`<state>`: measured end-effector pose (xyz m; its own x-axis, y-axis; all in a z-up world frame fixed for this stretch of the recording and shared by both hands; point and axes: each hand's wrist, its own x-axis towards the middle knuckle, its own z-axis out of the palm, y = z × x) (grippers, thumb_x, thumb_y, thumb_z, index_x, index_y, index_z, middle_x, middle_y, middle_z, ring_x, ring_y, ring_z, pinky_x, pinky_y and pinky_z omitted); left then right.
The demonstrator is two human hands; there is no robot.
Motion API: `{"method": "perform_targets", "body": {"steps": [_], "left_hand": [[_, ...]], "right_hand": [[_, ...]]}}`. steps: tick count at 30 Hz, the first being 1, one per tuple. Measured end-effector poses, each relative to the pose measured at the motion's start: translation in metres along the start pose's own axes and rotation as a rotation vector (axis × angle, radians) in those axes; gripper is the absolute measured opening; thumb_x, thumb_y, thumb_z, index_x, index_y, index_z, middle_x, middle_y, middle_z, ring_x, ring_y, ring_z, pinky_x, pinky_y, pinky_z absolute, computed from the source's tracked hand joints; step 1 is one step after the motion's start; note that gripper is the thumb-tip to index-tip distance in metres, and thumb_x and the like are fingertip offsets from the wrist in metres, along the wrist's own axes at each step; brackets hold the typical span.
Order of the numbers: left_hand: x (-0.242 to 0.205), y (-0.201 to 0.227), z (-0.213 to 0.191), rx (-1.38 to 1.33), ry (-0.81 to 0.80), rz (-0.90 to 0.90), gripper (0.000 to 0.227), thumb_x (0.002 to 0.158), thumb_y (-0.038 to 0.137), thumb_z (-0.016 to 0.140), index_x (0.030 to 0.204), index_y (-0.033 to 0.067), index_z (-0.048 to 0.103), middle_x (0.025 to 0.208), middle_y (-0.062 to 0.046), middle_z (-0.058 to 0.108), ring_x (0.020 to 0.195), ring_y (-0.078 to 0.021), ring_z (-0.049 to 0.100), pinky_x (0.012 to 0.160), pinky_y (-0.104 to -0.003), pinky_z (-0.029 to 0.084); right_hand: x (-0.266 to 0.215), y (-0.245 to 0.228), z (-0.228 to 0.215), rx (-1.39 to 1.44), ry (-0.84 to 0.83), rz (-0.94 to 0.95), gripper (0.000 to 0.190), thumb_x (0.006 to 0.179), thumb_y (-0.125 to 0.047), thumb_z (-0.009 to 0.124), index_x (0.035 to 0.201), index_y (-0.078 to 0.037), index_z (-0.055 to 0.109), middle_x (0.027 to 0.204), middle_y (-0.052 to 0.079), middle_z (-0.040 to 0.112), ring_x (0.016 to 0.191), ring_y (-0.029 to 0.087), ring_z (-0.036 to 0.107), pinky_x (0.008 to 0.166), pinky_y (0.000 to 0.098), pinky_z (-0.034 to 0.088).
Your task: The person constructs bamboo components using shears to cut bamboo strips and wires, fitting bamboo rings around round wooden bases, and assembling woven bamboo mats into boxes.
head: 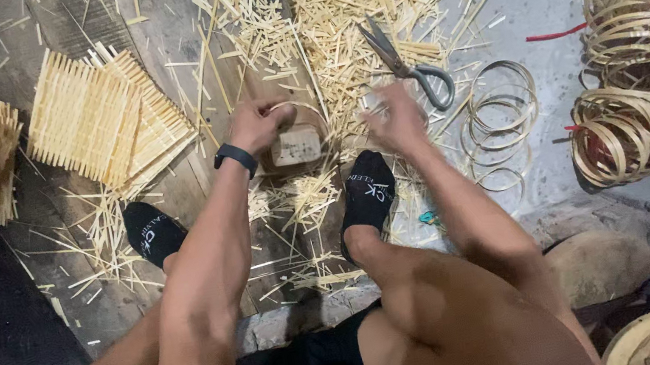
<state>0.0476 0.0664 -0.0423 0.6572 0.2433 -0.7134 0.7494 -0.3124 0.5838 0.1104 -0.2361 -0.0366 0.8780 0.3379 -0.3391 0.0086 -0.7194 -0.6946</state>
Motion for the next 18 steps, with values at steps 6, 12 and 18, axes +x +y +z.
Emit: {"method": "perform_targets", "body": {"steps": [6,12,18], "left_hand": [[-0.029,0.004,0.012,-0.248,0.029,0.233,0.03,0.089,0.021,0.08,0.116,0.0083,0.078,0.1,-0.006,0.08,0.087,-0.0098,0.072,0.078,-0.025,0.057],[-0.037,0.021,0.015,-0.282,0.147,0.053,0.026,0.087,0.016,0.079,0.112,0.0079,0.08,0.099,-0.012,0.081,0.083,-0.0161,0.073,0.075,-0.028,0.058],[-0.031,-0.033,0.005,-1.001,0.039,-0.23,0.038,0.094,0.012,0.067,0.131,0.0059,0.063,0.122,-0.013,0.073,0.111,-0.0221,0.071,0.092,-0.034,0.061]], "right_hand": [[0.004,-0.023,0.06,0.484,-0.225,0.108,0.018,0.088,-0.016,0.08,0.092,0.001,0.074,0.078,0.005,0.073,0.068,0.01,0.063,0.061,0.0264,0.051],[0.008,-0.027,0.05,0.449,-0.267,0.151,0.012,0.09,-0.013,0.079,0.089,-0.002,0.075,0.076,0.003,0.072,0.065,0.008,0.063,0.056,0.0247,0.052],[-0.006,-0.023,0.041,0.878,-0.503,0.602,0.012,0.088,-0.005,0.073,0.096,0.004,0.071,0.081,0.011,0.074,0.068,0.017,0.073,0.064,0.0273,0.063]]}}
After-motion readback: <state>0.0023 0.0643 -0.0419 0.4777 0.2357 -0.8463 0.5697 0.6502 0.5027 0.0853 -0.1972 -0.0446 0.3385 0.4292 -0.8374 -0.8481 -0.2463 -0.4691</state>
